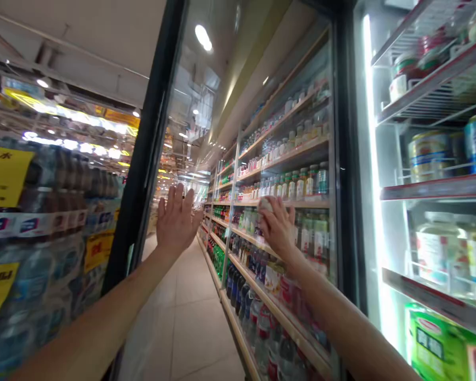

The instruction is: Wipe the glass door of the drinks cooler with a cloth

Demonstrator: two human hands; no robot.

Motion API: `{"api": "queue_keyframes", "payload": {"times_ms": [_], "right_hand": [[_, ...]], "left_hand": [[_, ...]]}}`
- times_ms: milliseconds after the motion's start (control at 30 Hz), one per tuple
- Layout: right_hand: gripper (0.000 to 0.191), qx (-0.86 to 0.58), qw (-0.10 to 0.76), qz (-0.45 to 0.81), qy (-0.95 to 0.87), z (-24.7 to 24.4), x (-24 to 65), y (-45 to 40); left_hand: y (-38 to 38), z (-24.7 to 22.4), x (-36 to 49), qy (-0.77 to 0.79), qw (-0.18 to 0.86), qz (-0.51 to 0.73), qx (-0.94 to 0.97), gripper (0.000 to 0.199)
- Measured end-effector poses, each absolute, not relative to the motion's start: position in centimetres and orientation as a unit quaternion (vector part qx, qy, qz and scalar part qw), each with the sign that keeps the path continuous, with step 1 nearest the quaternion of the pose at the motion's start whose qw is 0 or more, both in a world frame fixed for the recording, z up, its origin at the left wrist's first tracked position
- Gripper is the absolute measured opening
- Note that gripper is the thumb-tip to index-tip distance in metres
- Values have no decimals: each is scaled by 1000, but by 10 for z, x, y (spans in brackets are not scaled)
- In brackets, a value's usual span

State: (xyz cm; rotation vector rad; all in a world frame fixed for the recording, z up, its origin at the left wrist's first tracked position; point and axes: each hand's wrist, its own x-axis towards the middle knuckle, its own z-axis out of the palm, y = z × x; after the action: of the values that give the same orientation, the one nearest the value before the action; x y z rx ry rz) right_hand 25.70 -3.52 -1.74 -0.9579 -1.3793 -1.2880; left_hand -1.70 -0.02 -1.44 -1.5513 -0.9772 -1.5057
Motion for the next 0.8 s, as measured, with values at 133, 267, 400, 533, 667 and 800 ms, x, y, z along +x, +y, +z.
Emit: {"api": "queue_keyframes", "payload": {"times_ms": [133,267,400,533,667,800], "right_hand": [[50,-517,626,-439,-385,10,305,-42],[50,-511,600,-439,-431,19,261,-30],[50,-400,433,-535,-605,-4,180,-18],[48,-423,415,-552,-587,-5,216,-28],[49,-543,547,-474,-426,11,259,-35],[47,-453,461,-523,-556,-4,207,-26]], "left_hand": [[1,-16,-18,-378,390,-588,-600,54],[4,-17,-18,-378,393,-585,-601,55],[7,-18,-20,-375,387,-586,-605,57],[7,-19,-20,-374,397,-585,-600,55],[6,-21,-17,-374,403,-585,-596,54],[5,-22,-18,-382,395,-579,-603,54]]}}
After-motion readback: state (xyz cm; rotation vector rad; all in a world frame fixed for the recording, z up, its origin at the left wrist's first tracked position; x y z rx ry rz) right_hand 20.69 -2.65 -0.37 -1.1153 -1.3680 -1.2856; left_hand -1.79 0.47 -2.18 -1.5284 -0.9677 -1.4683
